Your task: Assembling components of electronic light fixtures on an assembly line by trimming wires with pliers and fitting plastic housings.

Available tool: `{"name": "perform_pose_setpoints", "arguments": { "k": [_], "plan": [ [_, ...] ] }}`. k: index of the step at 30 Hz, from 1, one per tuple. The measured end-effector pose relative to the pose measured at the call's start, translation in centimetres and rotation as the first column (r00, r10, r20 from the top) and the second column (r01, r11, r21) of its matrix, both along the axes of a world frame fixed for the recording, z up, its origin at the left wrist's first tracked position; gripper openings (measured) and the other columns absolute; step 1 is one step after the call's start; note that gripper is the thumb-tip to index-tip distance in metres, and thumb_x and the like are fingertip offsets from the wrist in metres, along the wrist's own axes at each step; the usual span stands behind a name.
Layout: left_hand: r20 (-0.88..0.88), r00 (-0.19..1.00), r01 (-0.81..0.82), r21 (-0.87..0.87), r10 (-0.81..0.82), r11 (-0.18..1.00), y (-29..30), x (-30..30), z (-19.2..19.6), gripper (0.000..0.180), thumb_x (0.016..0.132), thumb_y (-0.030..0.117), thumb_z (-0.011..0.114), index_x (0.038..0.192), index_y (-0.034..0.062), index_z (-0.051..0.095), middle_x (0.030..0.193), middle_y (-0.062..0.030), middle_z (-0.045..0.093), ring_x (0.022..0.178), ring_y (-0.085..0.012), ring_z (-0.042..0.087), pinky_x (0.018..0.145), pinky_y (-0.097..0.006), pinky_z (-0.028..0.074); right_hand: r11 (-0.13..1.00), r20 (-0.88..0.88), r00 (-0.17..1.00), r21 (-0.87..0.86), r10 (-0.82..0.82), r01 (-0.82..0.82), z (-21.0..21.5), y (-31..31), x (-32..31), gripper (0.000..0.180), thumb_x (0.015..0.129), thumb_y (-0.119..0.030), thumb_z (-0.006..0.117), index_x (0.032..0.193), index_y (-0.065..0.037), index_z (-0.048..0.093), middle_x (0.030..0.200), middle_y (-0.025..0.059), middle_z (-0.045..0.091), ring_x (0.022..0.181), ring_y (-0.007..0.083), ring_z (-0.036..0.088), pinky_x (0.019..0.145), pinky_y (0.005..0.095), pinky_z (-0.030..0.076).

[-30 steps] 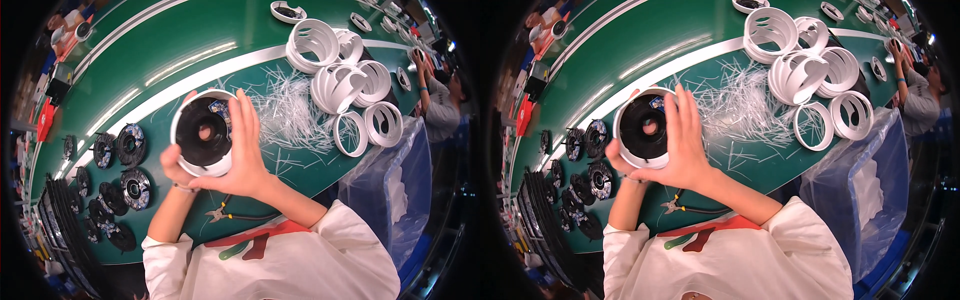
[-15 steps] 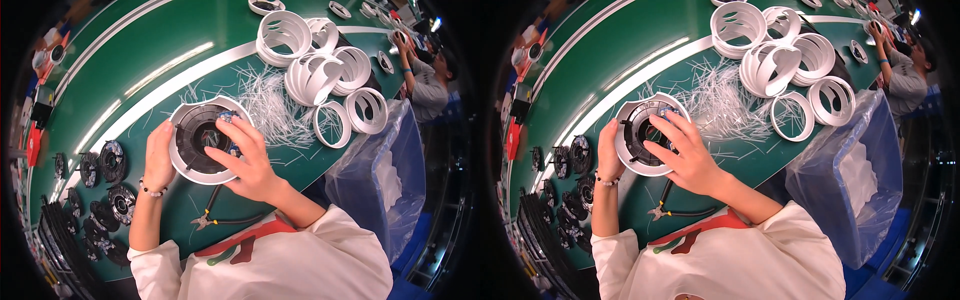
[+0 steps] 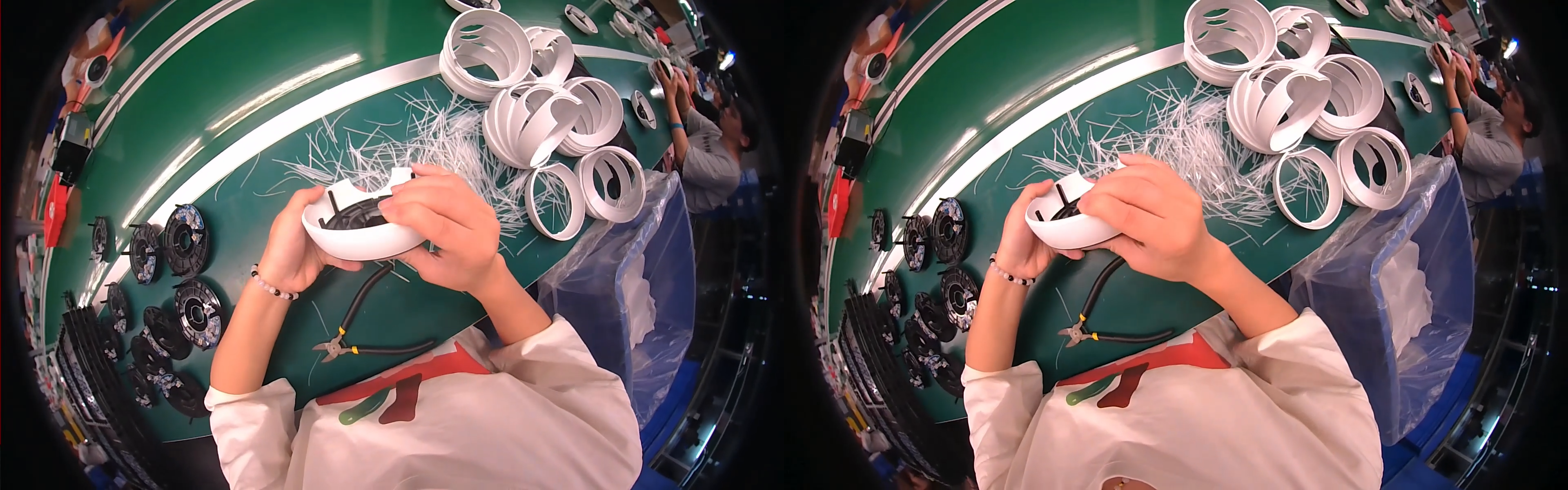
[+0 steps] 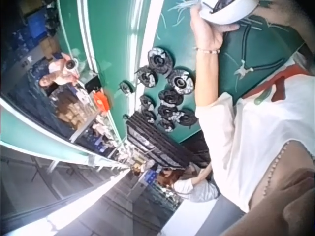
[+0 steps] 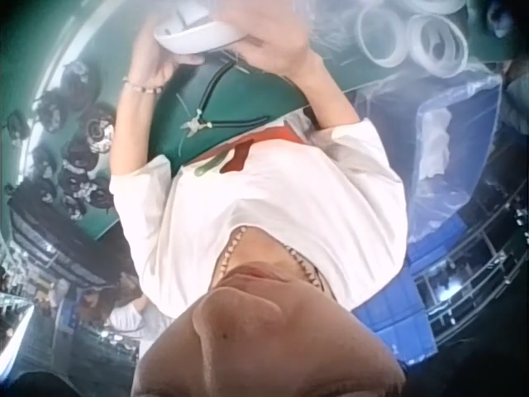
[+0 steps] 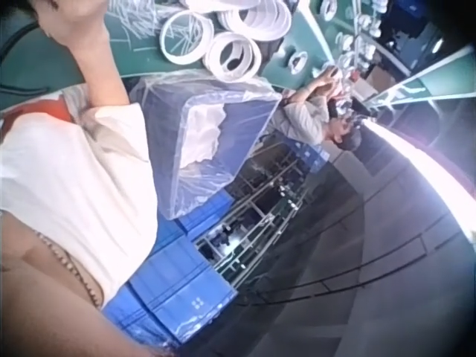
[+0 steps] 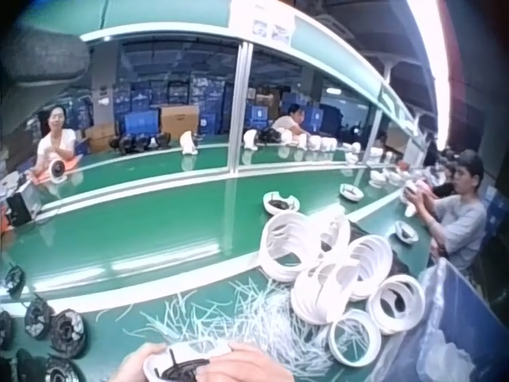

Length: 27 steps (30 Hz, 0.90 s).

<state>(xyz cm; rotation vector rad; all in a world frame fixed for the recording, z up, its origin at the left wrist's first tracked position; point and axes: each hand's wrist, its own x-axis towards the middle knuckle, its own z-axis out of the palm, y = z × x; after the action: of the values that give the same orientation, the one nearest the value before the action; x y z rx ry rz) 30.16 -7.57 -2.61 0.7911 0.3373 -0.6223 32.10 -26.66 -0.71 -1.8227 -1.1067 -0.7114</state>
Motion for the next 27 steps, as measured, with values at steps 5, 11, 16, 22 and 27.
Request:
{"name": "perform_pose_setpoints", "arguments": {
  "k": [5, 11, 16, 22, 27],
  "plan": [
    [-0.026, 0.981, 0.188, -0.075, -0.190, 0.979, 1.0, -0.2, -0.3, 0.046, 0.083, 0.032, 0.029, 0.113, 0.0014, 0.045, 0.076, -0.0172, 0.060, 0.050, -0.0240, 0.060, 0.039, -0.031, 0.051, 0.999, -0.182, 0.983, 0.040, 0.021, -0.014, 0.3, -0.2, 0.1, 0.041, 0.053, -0.014, 0.076, 0.088, -0.002, 0.059, 0.083, 0.0097, 0.062, 0.079, 0.0247, 0.060, 0.077, 0.0375, 0.047],
    [-0.060, 0.994, 0.089, -0.042, -0.092, 0.995, 0.0, -0.1, -0.3, 0.041, 0.085, 0.031, 0.031, 0.113, 0.0060, 0.046, 0.054, -0.0046, 0.050, 0.035, -0.0135, 0.048, 0.031, -0.026, 0.045, 0.998, -0.229, 0.973, 0.038, -0.037, 0.047, -0.8, -1.0, 0.3, 0.044, 0.051, -0.009, 0.073, 0.092, -0.004, 0.058, 0.096, 0.0092, 0.059, 0.090, 0.0264, 0.056, 0.080, 0.0359, 0.044],
    [0.256, 0.958, -0.227, 0.385, 0.133, 0.894, -0.2, 2.6, 0.4, 0.042, 0.089, 0.038, 0.031, 0.120, 0.0096, 0.038, 0.056, -0.0037, 0.050, 0.037, -0.0111, 0.049, 0.031, -0.023, 0.043, 0.950, -0.153, 0.941, 0.036, -0.301, 0.310, -1.2, -4.3, -1.5, 0.057, 0.055, -0.011, 0.074, 0.107, -0.002, 0.052, 0.115, 0.0146, 0.049, 0.103, 0.0323, 0.048, 0.087, 0.0394, 0.038],
    [0.439, 0.880, -0.443, 0.617, 0.183, 0.650, 3.7, 10.6, -2.0, 0.046, 0.090, 0.032, 0.030, 0.127, 0.0102, 0.016, 0.079, -0.0134, 0.055, 0.054, -0.0163, 0.057, 0.041, -0.022, 0.046, 0.499, -0.080, 0.498, -0.282, -0.863, 0.819, -2.9, -12.7, -3.6, 0.032, 0.058, -0.011, 0.072, 0.087, -0.003, 0.059, 0.094, 0.0079, 0.056, 0.089, 0.0262, 0.050, 0.079, 0.0350, 0.039],
    [0.144, 0.975, -0.217, 0.498, 0.166, 0.839, 7.3, 16.5, -5.5, 0.047, 0.091, 0.035, 0.029, 0.120, 0.0064, 0.008, 0.076, -0.0151, 0.060, 0.054, -0.0201, 0.058, 0.044, -0.027, 0.049, 0.498, -0.124, 0.496, -0.423, -0.859, 0.757, -5.2, -14.8, -4.2, 0.011, 0.063, -0.007, 0.068, 0.070, -0.002, 0.061, 0.079, 0.0072, 0.059, 0.078, 0.0250, 0.053, 0.073, 0.0338, 0.041]
  ]
}}
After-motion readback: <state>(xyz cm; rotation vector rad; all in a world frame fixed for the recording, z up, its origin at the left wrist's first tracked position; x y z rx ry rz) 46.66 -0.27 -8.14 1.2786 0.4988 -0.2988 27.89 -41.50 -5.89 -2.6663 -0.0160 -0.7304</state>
